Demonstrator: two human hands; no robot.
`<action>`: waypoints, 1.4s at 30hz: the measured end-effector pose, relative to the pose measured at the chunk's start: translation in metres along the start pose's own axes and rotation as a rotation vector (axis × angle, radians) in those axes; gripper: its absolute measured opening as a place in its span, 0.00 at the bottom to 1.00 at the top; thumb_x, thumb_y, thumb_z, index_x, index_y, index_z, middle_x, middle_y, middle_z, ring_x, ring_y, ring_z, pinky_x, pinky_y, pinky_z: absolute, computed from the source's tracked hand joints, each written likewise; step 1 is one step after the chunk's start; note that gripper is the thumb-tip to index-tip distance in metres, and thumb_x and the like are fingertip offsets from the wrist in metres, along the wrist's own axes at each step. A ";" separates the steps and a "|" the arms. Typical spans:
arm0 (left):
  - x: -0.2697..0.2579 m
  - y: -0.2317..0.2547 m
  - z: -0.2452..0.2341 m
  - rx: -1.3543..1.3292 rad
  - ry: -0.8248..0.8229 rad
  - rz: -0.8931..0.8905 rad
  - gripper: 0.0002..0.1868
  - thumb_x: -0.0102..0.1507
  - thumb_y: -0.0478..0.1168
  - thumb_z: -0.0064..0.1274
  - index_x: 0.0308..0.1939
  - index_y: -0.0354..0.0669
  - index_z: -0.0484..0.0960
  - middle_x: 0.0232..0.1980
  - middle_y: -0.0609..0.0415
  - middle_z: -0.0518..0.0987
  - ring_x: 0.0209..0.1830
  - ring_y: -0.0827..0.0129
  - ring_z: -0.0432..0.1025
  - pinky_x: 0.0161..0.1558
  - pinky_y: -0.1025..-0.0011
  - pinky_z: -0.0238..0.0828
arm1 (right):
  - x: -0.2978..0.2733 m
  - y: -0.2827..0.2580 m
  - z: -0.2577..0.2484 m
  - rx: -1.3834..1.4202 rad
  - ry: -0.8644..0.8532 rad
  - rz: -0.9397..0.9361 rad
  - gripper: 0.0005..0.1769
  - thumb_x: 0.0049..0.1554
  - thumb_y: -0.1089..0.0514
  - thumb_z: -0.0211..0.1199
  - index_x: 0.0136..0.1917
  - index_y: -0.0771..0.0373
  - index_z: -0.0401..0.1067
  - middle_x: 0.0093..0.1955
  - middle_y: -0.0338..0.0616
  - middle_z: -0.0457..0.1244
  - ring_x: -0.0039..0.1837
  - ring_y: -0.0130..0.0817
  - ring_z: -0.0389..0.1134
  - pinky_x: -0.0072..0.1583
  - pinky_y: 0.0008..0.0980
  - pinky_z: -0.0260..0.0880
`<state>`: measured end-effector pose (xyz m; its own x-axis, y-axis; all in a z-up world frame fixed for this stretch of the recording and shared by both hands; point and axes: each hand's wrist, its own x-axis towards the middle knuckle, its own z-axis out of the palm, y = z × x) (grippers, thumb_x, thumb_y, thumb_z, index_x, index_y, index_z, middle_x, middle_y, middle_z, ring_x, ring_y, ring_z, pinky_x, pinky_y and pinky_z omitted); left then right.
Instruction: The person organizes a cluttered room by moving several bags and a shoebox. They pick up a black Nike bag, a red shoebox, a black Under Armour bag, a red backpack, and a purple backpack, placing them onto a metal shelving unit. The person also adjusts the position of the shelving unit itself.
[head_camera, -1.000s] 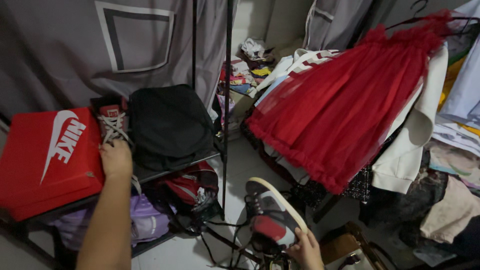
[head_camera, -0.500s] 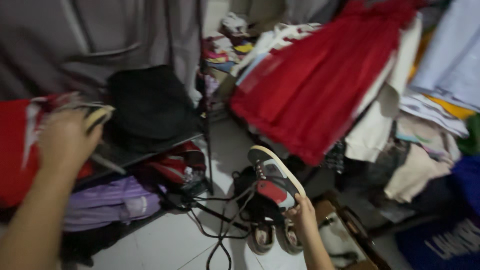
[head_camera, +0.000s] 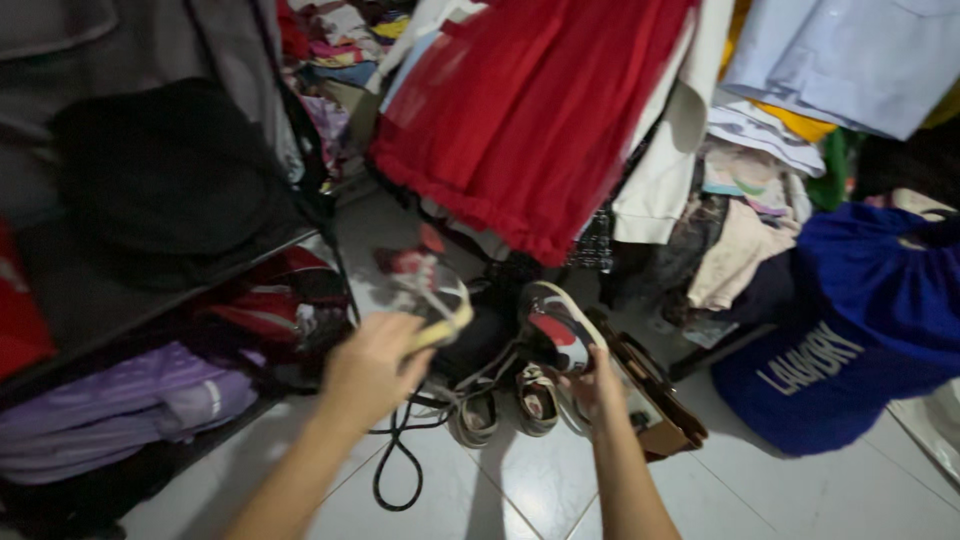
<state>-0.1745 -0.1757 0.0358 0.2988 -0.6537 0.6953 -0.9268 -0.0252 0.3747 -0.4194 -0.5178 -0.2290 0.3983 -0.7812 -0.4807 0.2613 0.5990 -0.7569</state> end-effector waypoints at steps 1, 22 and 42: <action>-0.001 -0.002 0.030 -0.015 -0.065 -0.012 0.18 0.54 0.40 0.65 0.46 0.38 0.82 0.46 0.48 0.80 0.48 0.53 0.74 0.44 0.60 0.75 | 0.003 0.003 -0.003 0.042 -0.018 0.038 0.29 0.58 0.39 0.56 0.64 0.60 0.65 0.55 0.53 0.68 0.46 0.53 0.74 0.43 0.39 0.74; -0.131 -0.052 0.312 -0.268 -0.599 -0.370 0.36 0.58 0.30 0.57 0.71 0.51 0.68 0.81 0.47 0.54 0.80 0.49 0.49 0.76 0.60 0.49 | 0.047 0.057 0.017 -0.190 -0.078 0.328 0.35 0.60 0.53 0.57 0.79 0.50 0.55 0.76 0.48 0.58 0.75 0.53 0.59 0.71 0.60 0.48; -0.098 -0.186 -0.140 0.572 0.288 -0.420 0.32 0.54 0.32 0.55 0.64 0.37 0.73 0.68 0.41 0.71 0.71 0.46 0.64 0.71 0.49 0.58 | -0.166 0.138 0.283 -0.920 -0.678 -0.748 0.56 0.50 0.57 0.74 0.83 0.49 0.43 0.86 0.60 0.32 0.86 0.52 0.33 0.78 0.45 0.40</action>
